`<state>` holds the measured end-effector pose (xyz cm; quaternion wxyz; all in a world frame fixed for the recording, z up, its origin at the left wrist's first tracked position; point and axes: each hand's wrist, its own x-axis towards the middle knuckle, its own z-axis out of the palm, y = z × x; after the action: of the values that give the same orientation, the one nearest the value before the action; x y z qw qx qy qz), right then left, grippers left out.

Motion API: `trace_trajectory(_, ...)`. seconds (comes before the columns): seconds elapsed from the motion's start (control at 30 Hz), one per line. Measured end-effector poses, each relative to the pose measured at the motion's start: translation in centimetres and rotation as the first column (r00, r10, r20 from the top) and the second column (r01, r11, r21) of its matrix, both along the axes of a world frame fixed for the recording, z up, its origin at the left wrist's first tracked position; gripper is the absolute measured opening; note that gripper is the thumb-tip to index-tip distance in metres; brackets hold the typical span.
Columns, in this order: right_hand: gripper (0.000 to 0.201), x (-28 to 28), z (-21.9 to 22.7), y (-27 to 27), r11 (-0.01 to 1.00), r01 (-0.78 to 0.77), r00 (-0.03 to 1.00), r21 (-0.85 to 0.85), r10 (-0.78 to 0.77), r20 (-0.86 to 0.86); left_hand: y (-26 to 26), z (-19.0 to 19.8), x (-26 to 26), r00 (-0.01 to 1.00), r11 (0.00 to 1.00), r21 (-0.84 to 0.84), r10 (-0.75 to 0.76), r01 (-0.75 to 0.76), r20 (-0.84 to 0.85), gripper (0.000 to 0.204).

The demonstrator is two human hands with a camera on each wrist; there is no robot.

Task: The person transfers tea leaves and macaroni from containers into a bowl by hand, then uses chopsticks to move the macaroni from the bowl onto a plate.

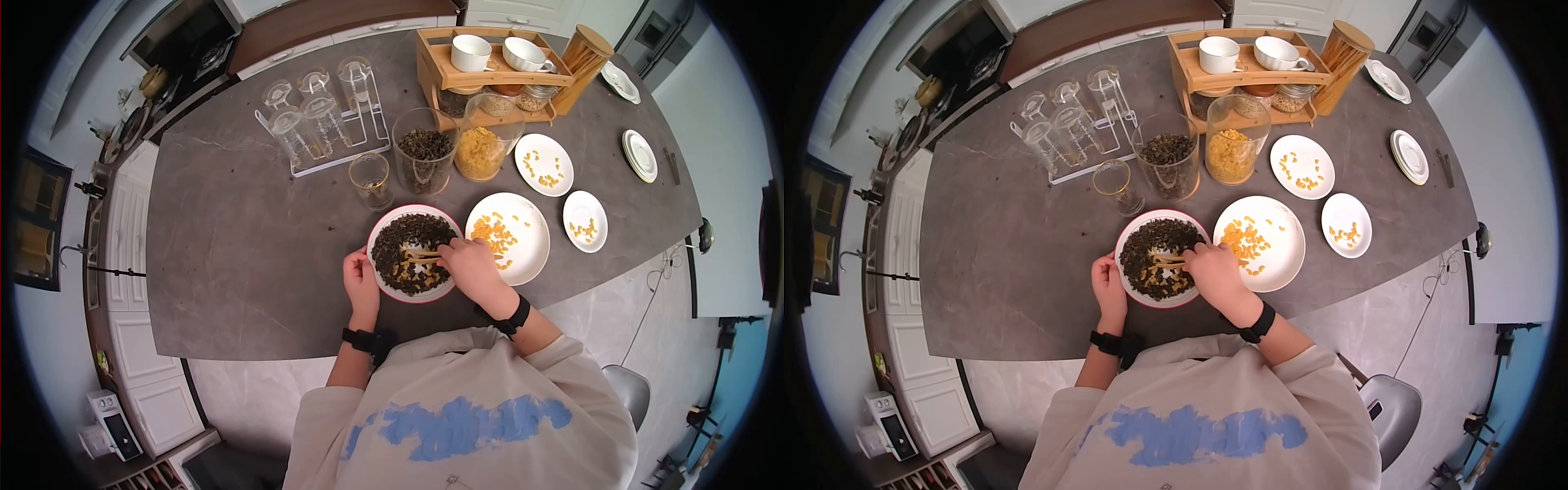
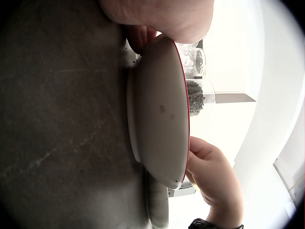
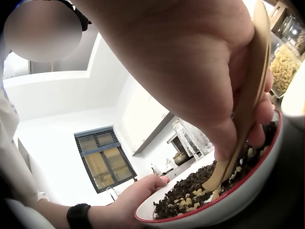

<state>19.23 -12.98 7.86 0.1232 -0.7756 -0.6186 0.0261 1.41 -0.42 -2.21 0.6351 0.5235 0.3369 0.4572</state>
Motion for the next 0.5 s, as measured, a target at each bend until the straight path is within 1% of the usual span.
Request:
trace_trajectory(0.17, 0.015, 0.4, 0.1, -0.1, 0.999, 0.037, 0.999, 0.008, -0.037, 0.014, 0.0, 0.2, 0.0, 1.0, 1.0, -0.008, -0.003, 0.003, -0.004, 0.007)
trace_trajectory(0.27, 0.016, 0.4, 0.2, 0.3, 0.999, 0.032, 0.999, 0.04, -0.032, 0.005, 0.0, 0.2, 0.0, 1.0, 1.0, 0.002, -0.01, 0.01, 0.005, 0.007)
trace_trajectory(0.47, 0.017, 0.1, -0.2, 1.1, 0.999, -0.002, 1.0, 0.05, 0.001, 0.02, -0.2, 0.6, 0.1, 1.0, 1.0, 0.012, 0.006, -0.006, -0.011, 0.005)
trace_trajectory(0.5, 0.014, 0.1, -0.3, 1.2, 0.996, -0.01, 0.999, 0.089, 0.006, 0.046, -0.2, 0.6, 0.1, 1.0, 1.0, 0.012, 0.005, -0.005, -0.011, 0.005)
